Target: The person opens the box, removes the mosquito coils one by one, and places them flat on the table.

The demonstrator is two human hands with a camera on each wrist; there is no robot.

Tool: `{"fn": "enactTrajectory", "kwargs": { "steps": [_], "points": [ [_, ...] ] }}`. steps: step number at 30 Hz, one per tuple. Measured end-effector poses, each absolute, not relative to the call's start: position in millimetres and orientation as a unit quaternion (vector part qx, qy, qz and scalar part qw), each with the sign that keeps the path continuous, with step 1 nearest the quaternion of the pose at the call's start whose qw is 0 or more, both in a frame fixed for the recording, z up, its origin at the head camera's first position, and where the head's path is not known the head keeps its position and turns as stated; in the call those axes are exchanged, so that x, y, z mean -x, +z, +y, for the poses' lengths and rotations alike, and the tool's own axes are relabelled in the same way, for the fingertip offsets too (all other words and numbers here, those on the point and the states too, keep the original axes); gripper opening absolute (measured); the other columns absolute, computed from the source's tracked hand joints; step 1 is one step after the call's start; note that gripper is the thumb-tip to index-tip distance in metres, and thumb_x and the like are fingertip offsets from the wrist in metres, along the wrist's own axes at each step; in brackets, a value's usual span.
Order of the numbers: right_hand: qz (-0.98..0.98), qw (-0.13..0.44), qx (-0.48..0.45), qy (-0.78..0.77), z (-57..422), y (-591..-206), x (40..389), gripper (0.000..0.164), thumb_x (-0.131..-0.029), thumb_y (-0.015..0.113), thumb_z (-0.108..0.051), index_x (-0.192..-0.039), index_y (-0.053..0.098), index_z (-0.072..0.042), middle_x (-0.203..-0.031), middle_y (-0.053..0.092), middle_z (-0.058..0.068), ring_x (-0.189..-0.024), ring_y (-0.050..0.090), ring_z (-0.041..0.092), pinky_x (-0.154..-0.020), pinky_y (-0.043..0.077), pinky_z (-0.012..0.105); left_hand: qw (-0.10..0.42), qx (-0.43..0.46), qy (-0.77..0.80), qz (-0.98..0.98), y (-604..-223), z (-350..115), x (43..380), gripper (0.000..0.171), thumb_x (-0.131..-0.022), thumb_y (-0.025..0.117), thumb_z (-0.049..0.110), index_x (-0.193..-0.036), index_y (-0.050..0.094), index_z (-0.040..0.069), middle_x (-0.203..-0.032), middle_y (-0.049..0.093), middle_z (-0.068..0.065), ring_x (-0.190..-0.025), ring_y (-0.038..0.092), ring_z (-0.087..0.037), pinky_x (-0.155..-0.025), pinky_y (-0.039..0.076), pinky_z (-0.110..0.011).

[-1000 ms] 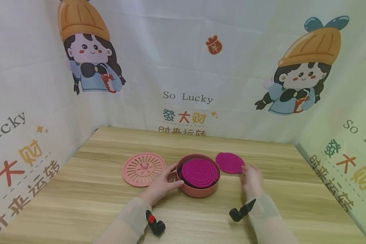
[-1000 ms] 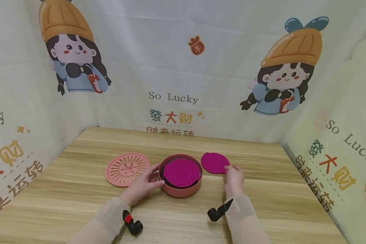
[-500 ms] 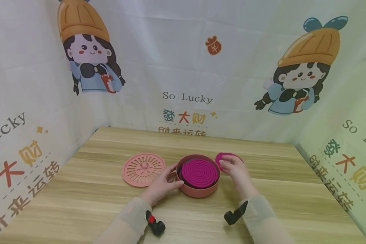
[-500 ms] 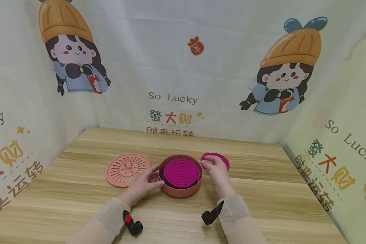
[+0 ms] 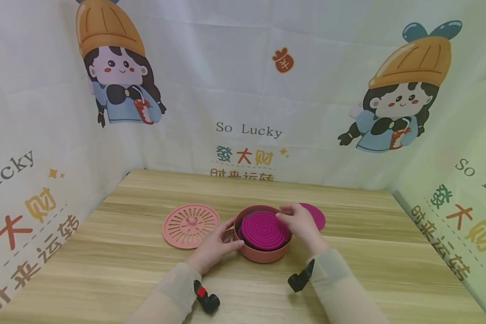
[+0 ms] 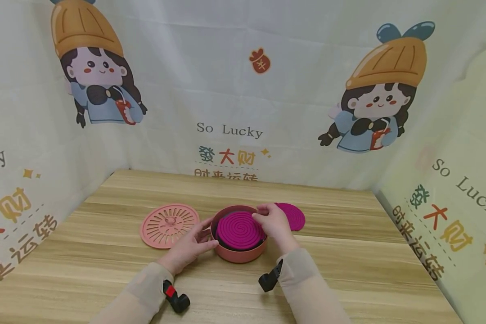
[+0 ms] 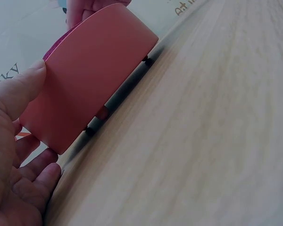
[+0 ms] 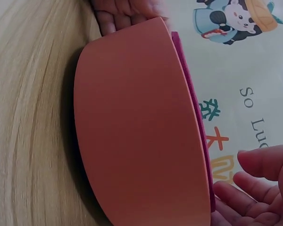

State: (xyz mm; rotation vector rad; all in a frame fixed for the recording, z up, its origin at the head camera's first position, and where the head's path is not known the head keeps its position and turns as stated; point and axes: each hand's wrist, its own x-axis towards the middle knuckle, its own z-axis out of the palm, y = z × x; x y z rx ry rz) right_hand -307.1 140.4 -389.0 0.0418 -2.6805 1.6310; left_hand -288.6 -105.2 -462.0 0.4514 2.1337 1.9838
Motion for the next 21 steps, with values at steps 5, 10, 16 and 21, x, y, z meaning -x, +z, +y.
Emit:
{"fn": "enactTrajectory", "kwargs": {
  "steps": [5, 10, 16, 21],
  "points": [
    [-0.869, 0.0, -0.021, 0.495, 136.9, -390.5, 307.3, 0.036, -0.091, 0.065, -0.01, -0.124, 0.057, 0.002, -0.122, 0.061, 0.018, -0.115, 0.056, 0.032, -0.093, 0.05, 0.043, 0.099, -0.151, 0.67, 0.72, -461.5, -105.1, 288.2, 0.076, -0.086, 0.075, 0.017, -0.149, 0.034, 0.013, -0.152, 0.034, -0.012, -0.137, 0.036, -0.03, -0.109, 0.036, -0.038],
    [-0.878, 0.011, -0.025, 0.479, 134.4, -394.0, 306.9, 0.036, -0.089, 0.068, -0.008, -0.122, 0.059, 0.0, -0.121, 0.063, 0.017, -0.114, 0.058, 0.031, -0.092, 0.051, 0.043, 0.095, -0.149, 0.666, 0.725, -461.8, -105.0, 288.6, 0.075, -0.086, 0.075, 0.017, -0.149, 0.035, 0.013, -0.151, 0.035, -0.013, -0.137, 0.036, -0.031, -0.109, 0.035, -0.039],
    [-0.897, 0.015, -0.047, 0.439, 133.1, -395.3, 305.0, 0.04, -0.088, 0.069, -0.01, -0.125, 0.058, 0.002, -0.125, 0.06, 0.018, -0.118, 0.055, 0.033, -0.098, 0.047, 0.046, 0.097, -0.148, 0.667, 0.724, -462.5, -105.0, 289.8, 0.077, -0.085, 0.075, 0.018, -0.15, 0.034, 0.014, -0.151, 0.036, -0.013, -0.137, 0.036, -0.031, -0.108, 0.037, -0.038],
    [-0.893, 0.016, -0.038, 0.448, 133.2, -394.0, 305.0, 0.042, -0.088, 0.069, -0.01, -0.127, 0.057, 0.001, -0.127, 0.059, 0.018, -0.119, 0.055, 0.033, -0.096, 0.049, 0.045, 0.108, -0.155, 0.675, 0.713, -464.2, -104.9, 291.9, 0.077, -0.086, 0.074, 0.018, -0.151, 0.032, 0.013, -0.15, 0.036, -0.015, -0.137, 0.036, -0.031, -0.105, 0.041, -0.037]
  ]
}}
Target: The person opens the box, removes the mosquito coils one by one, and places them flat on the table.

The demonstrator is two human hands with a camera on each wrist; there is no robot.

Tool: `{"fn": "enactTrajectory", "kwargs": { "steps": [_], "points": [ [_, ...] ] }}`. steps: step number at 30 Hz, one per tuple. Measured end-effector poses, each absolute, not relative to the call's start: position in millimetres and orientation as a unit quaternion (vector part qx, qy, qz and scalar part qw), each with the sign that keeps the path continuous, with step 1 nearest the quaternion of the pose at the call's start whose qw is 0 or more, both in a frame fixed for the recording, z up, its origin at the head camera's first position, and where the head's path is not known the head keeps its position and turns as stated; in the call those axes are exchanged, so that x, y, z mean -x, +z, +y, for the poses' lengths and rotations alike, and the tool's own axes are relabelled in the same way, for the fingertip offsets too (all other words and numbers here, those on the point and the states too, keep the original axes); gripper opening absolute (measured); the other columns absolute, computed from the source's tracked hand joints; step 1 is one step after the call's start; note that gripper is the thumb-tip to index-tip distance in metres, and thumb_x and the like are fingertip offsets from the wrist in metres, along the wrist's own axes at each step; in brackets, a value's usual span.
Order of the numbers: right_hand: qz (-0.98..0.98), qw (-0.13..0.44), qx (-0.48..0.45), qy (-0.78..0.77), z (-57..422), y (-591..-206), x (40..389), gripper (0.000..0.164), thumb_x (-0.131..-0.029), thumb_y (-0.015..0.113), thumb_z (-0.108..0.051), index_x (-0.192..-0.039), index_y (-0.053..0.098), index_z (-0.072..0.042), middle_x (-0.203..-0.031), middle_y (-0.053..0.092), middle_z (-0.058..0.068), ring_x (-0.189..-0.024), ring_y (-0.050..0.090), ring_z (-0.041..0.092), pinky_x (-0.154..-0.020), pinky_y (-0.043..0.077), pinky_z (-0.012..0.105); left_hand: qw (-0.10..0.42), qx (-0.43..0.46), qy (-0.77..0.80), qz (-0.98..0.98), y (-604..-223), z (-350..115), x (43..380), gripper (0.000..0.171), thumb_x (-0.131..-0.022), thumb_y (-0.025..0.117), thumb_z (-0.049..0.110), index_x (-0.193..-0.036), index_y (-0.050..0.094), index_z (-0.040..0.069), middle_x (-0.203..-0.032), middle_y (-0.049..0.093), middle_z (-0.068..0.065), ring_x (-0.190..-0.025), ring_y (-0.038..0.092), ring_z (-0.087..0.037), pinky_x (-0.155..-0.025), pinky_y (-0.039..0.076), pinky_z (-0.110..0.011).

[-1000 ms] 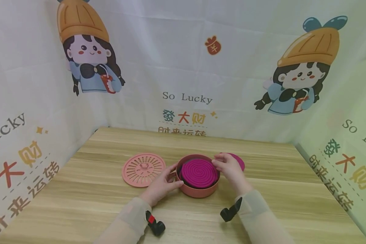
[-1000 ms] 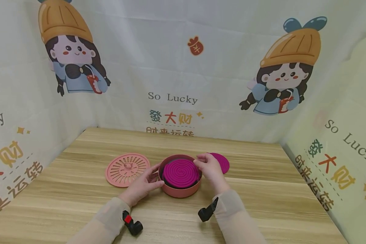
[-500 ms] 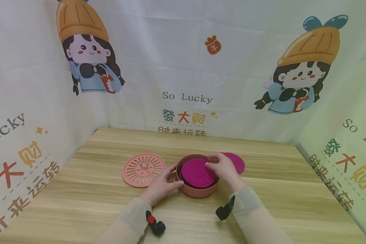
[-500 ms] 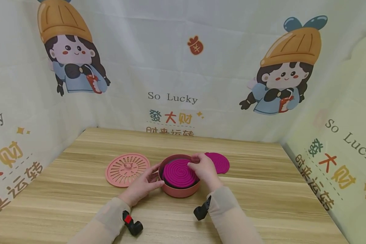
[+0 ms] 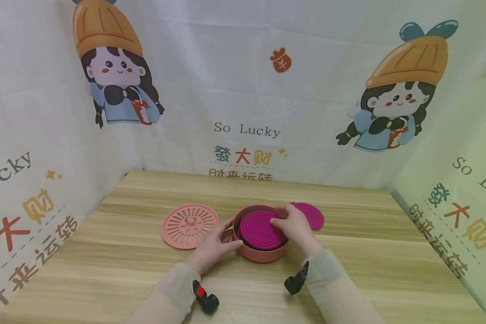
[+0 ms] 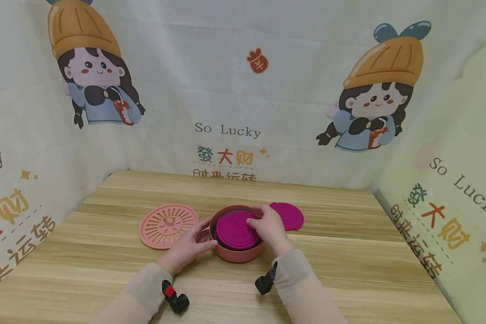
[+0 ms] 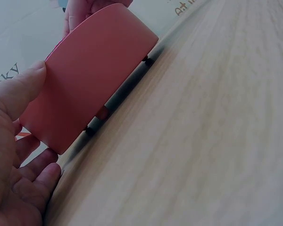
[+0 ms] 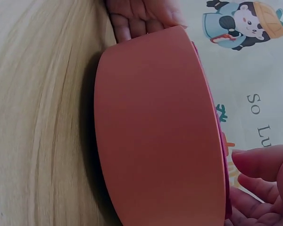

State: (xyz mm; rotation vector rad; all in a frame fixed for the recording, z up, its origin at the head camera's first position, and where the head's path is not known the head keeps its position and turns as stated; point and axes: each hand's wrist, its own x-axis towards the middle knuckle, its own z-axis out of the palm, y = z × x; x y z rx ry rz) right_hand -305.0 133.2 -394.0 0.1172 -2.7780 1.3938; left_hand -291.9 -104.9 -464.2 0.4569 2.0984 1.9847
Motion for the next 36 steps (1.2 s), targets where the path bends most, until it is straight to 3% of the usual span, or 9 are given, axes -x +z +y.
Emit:
{"fn": "enactTrajectory", "kwargs": {
  "steps": [11, 22, 30, 36],
  "points": [
    [-0.871, 0.035, -0.014, 0.491, 131.4, -399.9, 308.4, 0.044, -0.086, 0.07, -0.002, -0.128, 0.056, 0.003, -0.127, 0.058, 0.021, -0.116, 0.058, 0.034, -0.093, 0.051, 0.041, 0.106, -0.154, 0.673, 0.716, -463.6, -104.2, 292.4, 0.078, -0.086, 0.074, 0.018, -0.151, 0.031, 0.013, -0.15, 0.036, -0.016, -0.137, 0.036, -0.031, -0.106, 0.04, -0.037],
    [-0.871, 0.043, 0.016, 0.489, 127.5, -397.2, 305.5, 0.039, -0.089, 0.068, -0.01, -0.125, 0.058, 0.002, -0.126, 0.059, 0.02, -0.117, 0.055, 0.032, -0.093, 0.05, 0.043, 0.108, -0.154, 0.673, 0.715, -465.8, -105.3, 293.4, 0.078, -0.086, 0.075, 0.02, -0.151, 0.031, 0.015, -0.151, 0.036, -0.014, -0.138, 0.035, -0.03, -0.107, 0.038, -0.036],
    [-0.825, 0.036, 0.045, 0.563, 121.0, -399.2, 302.9, 0.042, -0.088, 0.067, -0.002, -0.128, 0.055, 0.002, -0.128, 0.058, 0.02, -0.119, 0.055, 0.032, -0.096, 0.05, 0.042, 0.102, -0.162, 0.661, 0.725, -466.2, -105.1, 294.0, 0.083, -0.084, 0.076, 0.026, -0.152, 0.029, 0.014, -0.151, 0.035, -0.014, -0.137, 0.036, -0.031, -0.106, 0.039, -0.035],
    [-0.8, 0.051, 0.052, 0.595, 119.9, -398.5, 302.0, 0.04, -0.088, 0.065, 0.001, -0.127, 0.055, 0.003, -0.13, 0.057, 0.02, -0.12, 0.055, 0.033, -0.097, 0.049, 0.041, 0.106, -0.157, 0.67, 0.718, -465.8, -104.7, 292.7, 0.08, -0.085, 0.075, 0.021, -0.151, 0.03, 0.014, -0.151, 0.035, -0.014, -0.137, 0.035, -0.03, -0.106, 0.039, -0.035]
  ]
}}
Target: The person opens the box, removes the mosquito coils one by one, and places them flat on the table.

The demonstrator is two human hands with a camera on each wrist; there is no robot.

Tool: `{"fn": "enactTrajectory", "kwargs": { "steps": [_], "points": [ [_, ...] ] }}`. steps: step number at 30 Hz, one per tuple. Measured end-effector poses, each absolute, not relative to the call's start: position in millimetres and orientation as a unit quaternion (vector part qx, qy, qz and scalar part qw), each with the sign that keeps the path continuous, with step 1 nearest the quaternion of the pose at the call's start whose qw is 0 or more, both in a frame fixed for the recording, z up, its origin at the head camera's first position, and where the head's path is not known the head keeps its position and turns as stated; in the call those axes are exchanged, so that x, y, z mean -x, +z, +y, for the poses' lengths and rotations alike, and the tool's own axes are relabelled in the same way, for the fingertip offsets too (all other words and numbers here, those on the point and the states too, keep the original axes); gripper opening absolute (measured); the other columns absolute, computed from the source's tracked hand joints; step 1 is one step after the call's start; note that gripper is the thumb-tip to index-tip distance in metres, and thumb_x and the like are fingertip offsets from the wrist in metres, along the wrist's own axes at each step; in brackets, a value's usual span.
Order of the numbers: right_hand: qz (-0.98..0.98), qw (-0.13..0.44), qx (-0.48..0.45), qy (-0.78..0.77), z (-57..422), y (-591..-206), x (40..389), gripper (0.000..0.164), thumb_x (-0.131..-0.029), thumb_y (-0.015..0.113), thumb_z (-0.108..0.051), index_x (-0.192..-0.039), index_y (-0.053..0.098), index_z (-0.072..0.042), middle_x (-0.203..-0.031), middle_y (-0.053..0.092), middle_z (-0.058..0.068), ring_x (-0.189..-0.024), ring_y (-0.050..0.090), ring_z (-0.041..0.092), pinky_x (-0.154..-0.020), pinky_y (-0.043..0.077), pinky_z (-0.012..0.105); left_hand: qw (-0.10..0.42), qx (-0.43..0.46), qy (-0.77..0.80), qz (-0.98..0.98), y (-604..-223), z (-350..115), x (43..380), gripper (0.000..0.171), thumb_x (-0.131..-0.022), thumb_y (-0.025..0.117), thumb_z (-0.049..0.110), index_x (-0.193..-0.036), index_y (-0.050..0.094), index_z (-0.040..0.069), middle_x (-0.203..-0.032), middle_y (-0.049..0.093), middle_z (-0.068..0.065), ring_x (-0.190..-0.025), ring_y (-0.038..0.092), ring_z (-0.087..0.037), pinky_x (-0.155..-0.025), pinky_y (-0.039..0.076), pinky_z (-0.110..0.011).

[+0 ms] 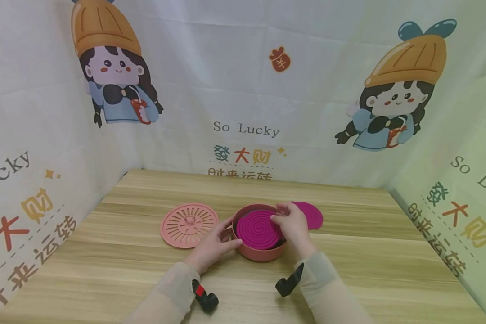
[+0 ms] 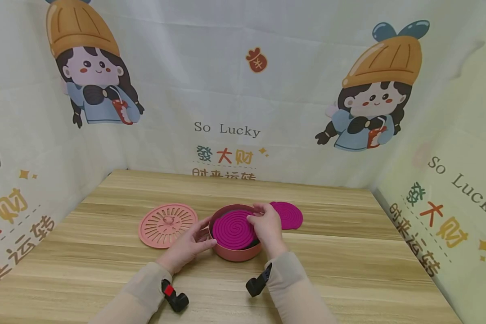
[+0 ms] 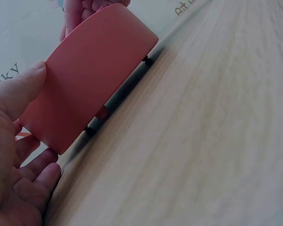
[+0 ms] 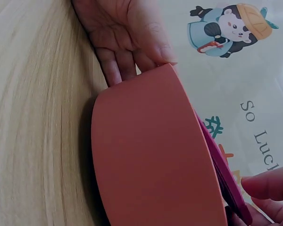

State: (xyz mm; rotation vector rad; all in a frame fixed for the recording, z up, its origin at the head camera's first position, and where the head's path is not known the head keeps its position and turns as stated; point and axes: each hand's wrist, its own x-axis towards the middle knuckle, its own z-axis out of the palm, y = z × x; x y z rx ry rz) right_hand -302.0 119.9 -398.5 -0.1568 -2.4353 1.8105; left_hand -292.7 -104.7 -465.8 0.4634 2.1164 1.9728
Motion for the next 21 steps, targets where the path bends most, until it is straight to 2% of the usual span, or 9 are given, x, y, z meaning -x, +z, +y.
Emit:
{"fn": "enactTrajectory", "kwargs": {
  "steps": [13, 21],
  "points": [
    [-0.765, 0.063, 0.08, 0.636, 116.0, -399.0, 302.6, 0.04, -0.087, 0.063, 0.007, -0.126, 0.055, 0.004, -0.126, 0.058, 0.02, -0.119, 0.056, 0.031, -0.096, 0.049, 0.039, 0.102, -0.148, 0.671, 0.719, -462.4, -104.4, 288.8, 0.078, -0.086, 0.074, 0.019, -0.151, 0.031, 0.013, -0.151, 0.035, -0.016, -0.138, 0.034, -0.032, -0.107, 0.038, -0.038],
    [-0.741, 0.046, 0.088, 0.664, 116.1, -400.4, 302.4, 0.043, -0.088, 0.063, 0.005, -0.13, 0.054, 0.005, -0.129, 0.056, 0.02, -0.122, 0.053, 0.032, -0.099, 0.047, 0.04, 0.103, -0.148, 0.67, 0.72, -461.6, -104.6, 289.1, 0.077, -0.086, 0.075, 0.02, -0.15, 0.032, 0.013, -0.15, 0.036, -0.016, -0.137, 0.035, -0.032, -0.106, 0.039, -0.037]
  ]
}}
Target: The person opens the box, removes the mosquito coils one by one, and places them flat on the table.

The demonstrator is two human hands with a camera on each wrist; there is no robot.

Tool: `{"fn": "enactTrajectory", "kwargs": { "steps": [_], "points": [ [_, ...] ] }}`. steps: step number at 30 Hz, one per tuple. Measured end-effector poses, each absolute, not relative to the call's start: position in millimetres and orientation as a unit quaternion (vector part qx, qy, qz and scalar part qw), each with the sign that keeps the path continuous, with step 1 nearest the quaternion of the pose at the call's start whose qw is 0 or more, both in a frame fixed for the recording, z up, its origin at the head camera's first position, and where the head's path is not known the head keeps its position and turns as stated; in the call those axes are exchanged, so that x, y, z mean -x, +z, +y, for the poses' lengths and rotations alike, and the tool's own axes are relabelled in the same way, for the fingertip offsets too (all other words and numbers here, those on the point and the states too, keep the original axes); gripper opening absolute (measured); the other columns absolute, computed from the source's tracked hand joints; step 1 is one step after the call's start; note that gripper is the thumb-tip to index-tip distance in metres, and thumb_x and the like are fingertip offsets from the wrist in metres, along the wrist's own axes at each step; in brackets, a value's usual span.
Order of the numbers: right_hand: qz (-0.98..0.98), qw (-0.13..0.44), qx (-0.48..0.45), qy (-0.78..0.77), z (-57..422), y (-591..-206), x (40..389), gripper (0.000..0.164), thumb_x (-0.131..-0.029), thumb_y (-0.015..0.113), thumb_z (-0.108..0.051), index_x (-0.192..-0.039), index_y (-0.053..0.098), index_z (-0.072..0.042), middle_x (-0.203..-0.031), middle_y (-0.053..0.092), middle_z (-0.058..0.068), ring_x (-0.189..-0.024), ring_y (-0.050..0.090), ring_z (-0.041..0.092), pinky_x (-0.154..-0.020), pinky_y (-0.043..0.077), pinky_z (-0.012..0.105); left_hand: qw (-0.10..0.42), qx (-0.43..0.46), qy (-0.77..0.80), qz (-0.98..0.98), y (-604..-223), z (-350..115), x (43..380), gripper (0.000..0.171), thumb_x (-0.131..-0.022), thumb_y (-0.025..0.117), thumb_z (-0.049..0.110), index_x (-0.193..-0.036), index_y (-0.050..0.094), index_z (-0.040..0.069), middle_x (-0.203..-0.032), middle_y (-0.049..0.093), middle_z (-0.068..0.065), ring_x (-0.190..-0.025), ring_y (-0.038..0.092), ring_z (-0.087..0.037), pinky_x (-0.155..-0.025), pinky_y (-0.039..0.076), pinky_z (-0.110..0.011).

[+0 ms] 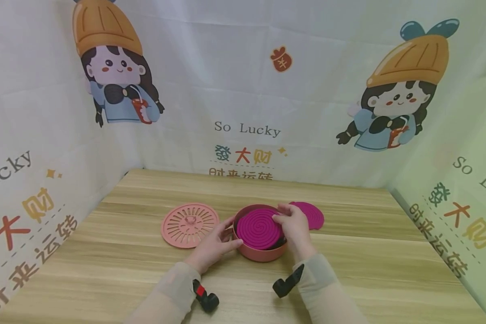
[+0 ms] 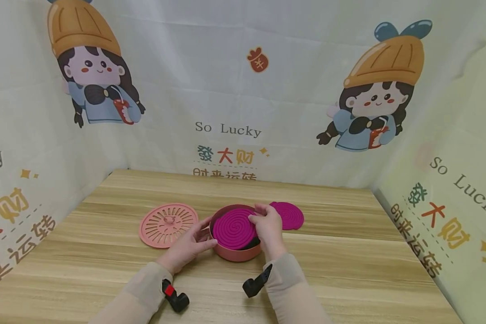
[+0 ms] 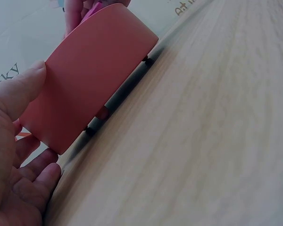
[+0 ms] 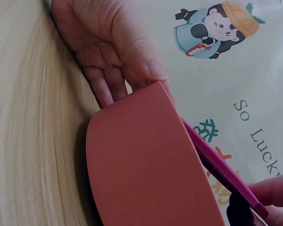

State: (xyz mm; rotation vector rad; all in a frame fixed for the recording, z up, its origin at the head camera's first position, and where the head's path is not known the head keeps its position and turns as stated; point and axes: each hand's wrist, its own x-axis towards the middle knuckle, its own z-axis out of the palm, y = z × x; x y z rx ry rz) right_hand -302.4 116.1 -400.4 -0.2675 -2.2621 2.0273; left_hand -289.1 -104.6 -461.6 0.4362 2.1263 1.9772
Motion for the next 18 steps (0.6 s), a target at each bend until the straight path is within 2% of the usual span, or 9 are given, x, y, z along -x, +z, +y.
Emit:
{"fn": "enactTrajectory", "kwargs": {
  "steps": [5, 9, 12, 18],
  "points": [
    [-0.724, 0.028, 0.094, 0.683, 116.8, -399.7, 301.1, 0.044, -0.088, 0.062, 0.003, -0.132, 0.054, 0.006, -0.133, 0.054, 0.022, -0.118, 0.054, 0.028, -0.096, 0.049, 0.034, 0.102, -0.149, 0.67, 0.72, -461.3, -104.5, 288.7, 0.078, -0.086, 0.075, 0.019, -0.15, 0.032, 0.013, -0.15, 0.036, -0.016, -0.137, 0.036, -0.032, -0.106, 0.04, -0.037],
    [-0.709, 0.015, 0.103, 0.698, 116.3, -398.9, 299.9, 0.041, -0.089, 0.062, 0.002, -0.129, 0.057, 0.006, -0.128, 0.056, 0.023, -0.097, 0.062, 0.017, -0.078, 0.055, 0.022, 0.1, -0.153, 0.669, 0.72, -462.7, -104.9, 289.5, 0.077, -0.086, 0.075, 0.018, -0.15, 0.033, 0.012, -0.15, 0.036, -0.016, -0.137, 0.036, -0.032, -0.106, 0.039, -0.037],
    [-0.697, 0.012, 0.108, 0.709, 115.5, -398.9, 299.3, 0.038, -0.088, 0.062, 0.002, -0.126, 0.059, 0.007, -0.123, 0.058, 0.024, -0.082, 0.064, 0.009, -0.068, 0.055, 0.018, 0.097, -0.156, 0.67, 0.719, -464.2, -104.9, 290.8, 0.077, -0.086, 0.074, 0.017, -0.15, 0.033, 0.012, -0.15, 0.036, -0.016, -0.137, 0.036, -0.032, -0.106, 0.039, -0.037],
    [-0.686, 0.011, 0.108, 0.719, 113.8, -400.3, 299.7, 0.039, -0.087, 0.063, 0.003, -0.125, 0.059, 0.008, -0.117, 0.061, 0.022, -0.076, 0.062, 0.005, -0.065, 0.054, 0.016, 0.097, -0.156, 0.673, 0.717, -465.5, -104.7, 291.6, 0.077, -0.086, 0.074, 0.016, -0.15, 0.032, 0.011, -0.15, 0.036, -0.015, -0.136, 0.037, -0.031, -0.105, 0.04, -0.037]
  ]
}}
